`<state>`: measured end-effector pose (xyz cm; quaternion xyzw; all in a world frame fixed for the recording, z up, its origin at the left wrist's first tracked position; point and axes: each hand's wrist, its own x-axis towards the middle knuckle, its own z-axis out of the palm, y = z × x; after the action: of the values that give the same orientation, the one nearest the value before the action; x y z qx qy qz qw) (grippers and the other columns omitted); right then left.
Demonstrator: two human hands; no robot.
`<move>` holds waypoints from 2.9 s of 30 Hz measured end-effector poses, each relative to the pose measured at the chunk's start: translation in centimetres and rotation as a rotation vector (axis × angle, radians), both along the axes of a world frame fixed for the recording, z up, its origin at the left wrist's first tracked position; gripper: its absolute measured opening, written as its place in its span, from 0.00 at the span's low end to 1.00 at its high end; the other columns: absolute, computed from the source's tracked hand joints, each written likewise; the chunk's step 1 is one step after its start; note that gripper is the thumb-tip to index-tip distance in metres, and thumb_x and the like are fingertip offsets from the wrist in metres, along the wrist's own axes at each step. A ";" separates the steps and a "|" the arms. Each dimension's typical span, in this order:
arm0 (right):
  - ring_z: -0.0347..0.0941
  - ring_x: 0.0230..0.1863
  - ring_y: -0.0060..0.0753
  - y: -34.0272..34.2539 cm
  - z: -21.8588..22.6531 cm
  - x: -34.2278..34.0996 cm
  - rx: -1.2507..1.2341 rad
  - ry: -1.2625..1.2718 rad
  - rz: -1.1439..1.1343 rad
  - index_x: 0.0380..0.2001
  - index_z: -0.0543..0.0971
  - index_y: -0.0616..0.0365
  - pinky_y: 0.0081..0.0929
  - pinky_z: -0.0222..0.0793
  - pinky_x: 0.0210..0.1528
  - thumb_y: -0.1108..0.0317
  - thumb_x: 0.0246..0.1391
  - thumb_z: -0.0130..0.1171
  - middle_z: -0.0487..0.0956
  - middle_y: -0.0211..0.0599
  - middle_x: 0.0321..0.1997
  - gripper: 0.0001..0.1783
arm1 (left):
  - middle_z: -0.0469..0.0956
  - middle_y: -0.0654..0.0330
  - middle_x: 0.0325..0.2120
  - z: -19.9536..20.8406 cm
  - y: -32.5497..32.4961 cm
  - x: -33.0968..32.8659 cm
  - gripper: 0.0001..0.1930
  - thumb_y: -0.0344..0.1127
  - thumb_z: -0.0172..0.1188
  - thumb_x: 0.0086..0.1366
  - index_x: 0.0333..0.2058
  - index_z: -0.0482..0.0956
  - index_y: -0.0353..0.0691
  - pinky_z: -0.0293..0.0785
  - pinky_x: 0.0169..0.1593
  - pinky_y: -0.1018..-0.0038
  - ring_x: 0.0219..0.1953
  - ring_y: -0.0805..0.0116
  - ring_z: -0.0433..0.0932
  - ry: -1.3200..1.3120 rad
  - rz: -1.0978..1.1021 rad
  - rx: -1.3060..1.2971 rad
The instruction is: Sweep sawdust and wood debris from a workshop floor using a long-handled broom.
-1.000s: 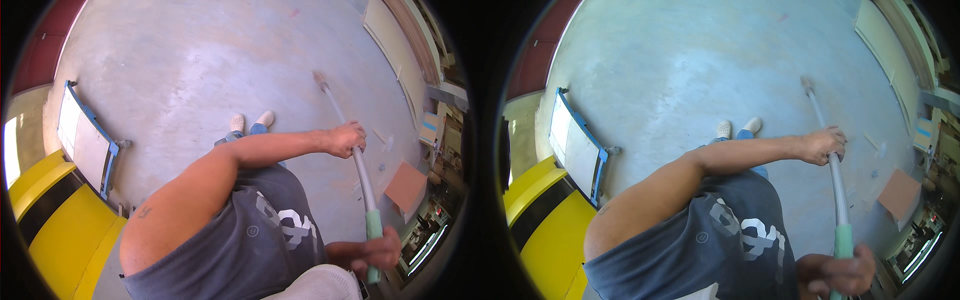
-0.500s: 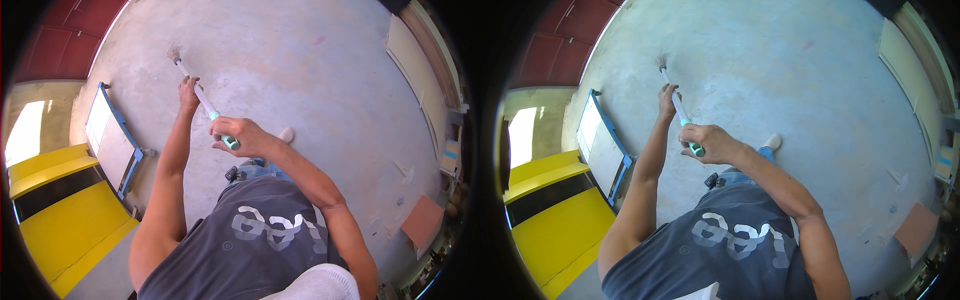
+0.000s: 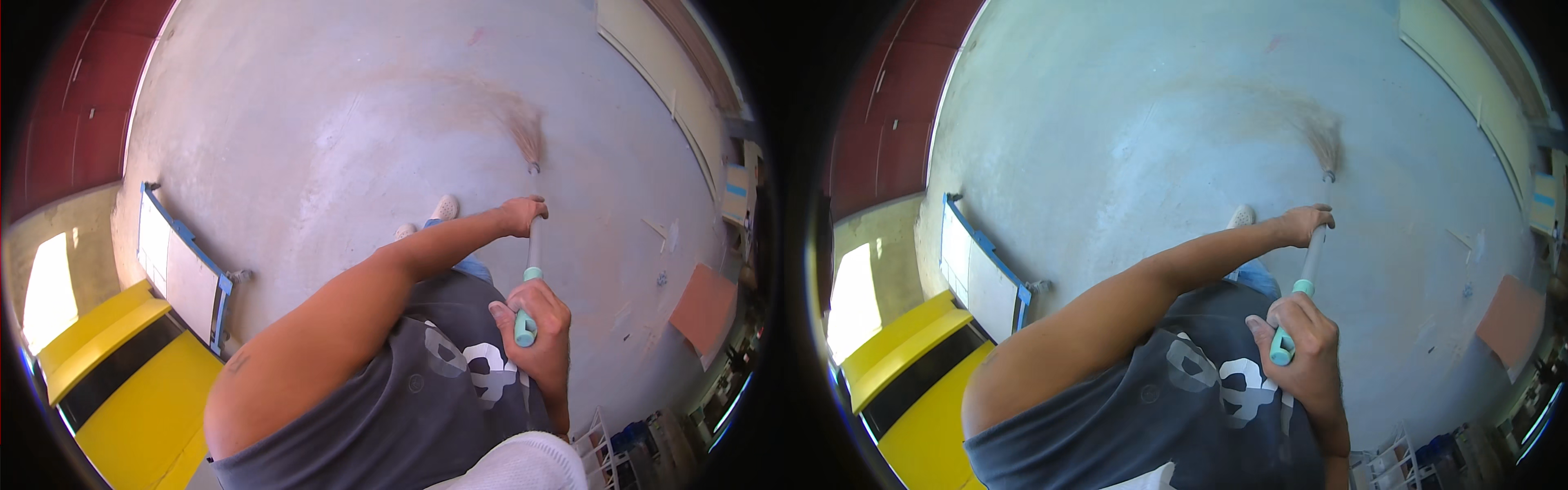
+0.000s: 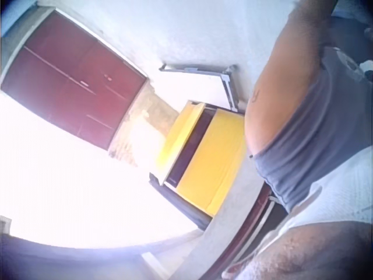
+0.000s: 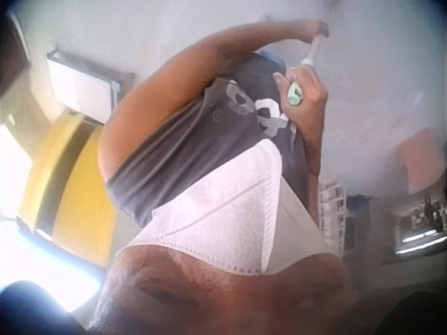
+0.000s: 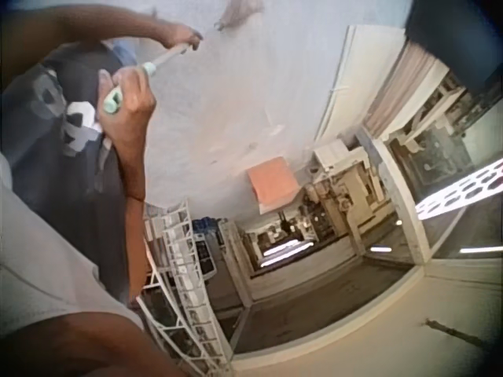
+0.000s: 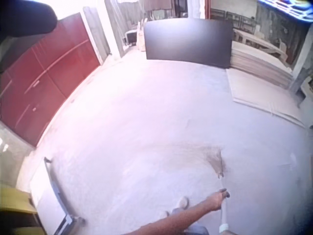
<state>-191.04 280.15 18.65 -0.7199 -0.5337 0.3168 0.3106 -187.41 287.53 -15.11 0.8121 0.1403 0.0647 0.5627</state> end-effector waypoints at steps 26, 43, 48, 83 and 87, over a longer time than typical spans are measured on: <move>0.78 0.40 0.39 35.1 -5.6 -1.3 0.256 0.458 0.600 0.31 0.73 0.59 0.34 0.73 0.43 0.71 0.51 0.66 0.79 0.37 0.43 0.10 | 0.80 0.55 0.40 5.7 45.7 -29.7 0.14 0.28 0.63 0.50 0.39 0.80 0.43 0.71 0.53 0.60 0.47 0.51 0.75 0.201 0.781 0.670; 0.65 0.15 0.30 39.0 8.3 -1.0 0.190 -0.112 0.211 0.17 0.71 0.55 0.33 0.54 0.18 0.69 0.40 0.73 0.67 0.31 0.16 0.17 | 0.79 0.59 0.38 10.5 36.6 0.5 0.11 0.31 0.64 0.46 0.32 0.82 0.47 0.66 0.57 0.57 0.51 0.54 0.73 -0.237 -0.194 0.120; 0.70 0.19 0.20 40.7 12.4 -0.2 1.225 0.530 0.553 0.20 0.74 0.54 0.21 0.55 0.20 0.69 0.40 0.70 0.73 0.24 0.20 0.11 | 0.79 0.61 0.40 19.3 39.0 -0.1 0.13 0.29 0.62 0.42 0.31 0.80 0.46 0.61 0.60 0.52 0.57 0.53 0.69 -0.670 0.004 0.063; 0.68 0.13 0.19 19.6 12.8 6.2 1.384 0.320 0.233 0.11 0.71 0.50 0.16 0.56 0.23 0.68 0.35 0.74 0.70 0.19 0.13 0.18 | 0.78 0.59 0.38 20.3 32.9 2.6 0.11 0.39 0.71 0.53 0.28 0.78 0.41 0.65 0.61 0.49 0.56 0.51 0.71 -0.719 -0.385 0.186; 0.73 0.16 0.20 25.4 6.6 7.5 1.239 0.533 0.299 0.13 0.74 0.52 0.17 0.56 0.20 0.65 0.41 0.75 0.76 0.24 0.17 0.16 | 0.77 0.55 0.23 18.2 42.5 -7.8 0.15 0.37 0.72 0.51 0.18 0.72 0.40 0.76 0.39 0.61 0.37 0.52 0.80 -0.483 -0.036 0.175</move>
<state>-183.49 305.50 25.30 -0.2260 -0.6154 0.1592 0.7381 -195.20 330.03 3.07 0.8210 -0.0189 0.2587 0.5085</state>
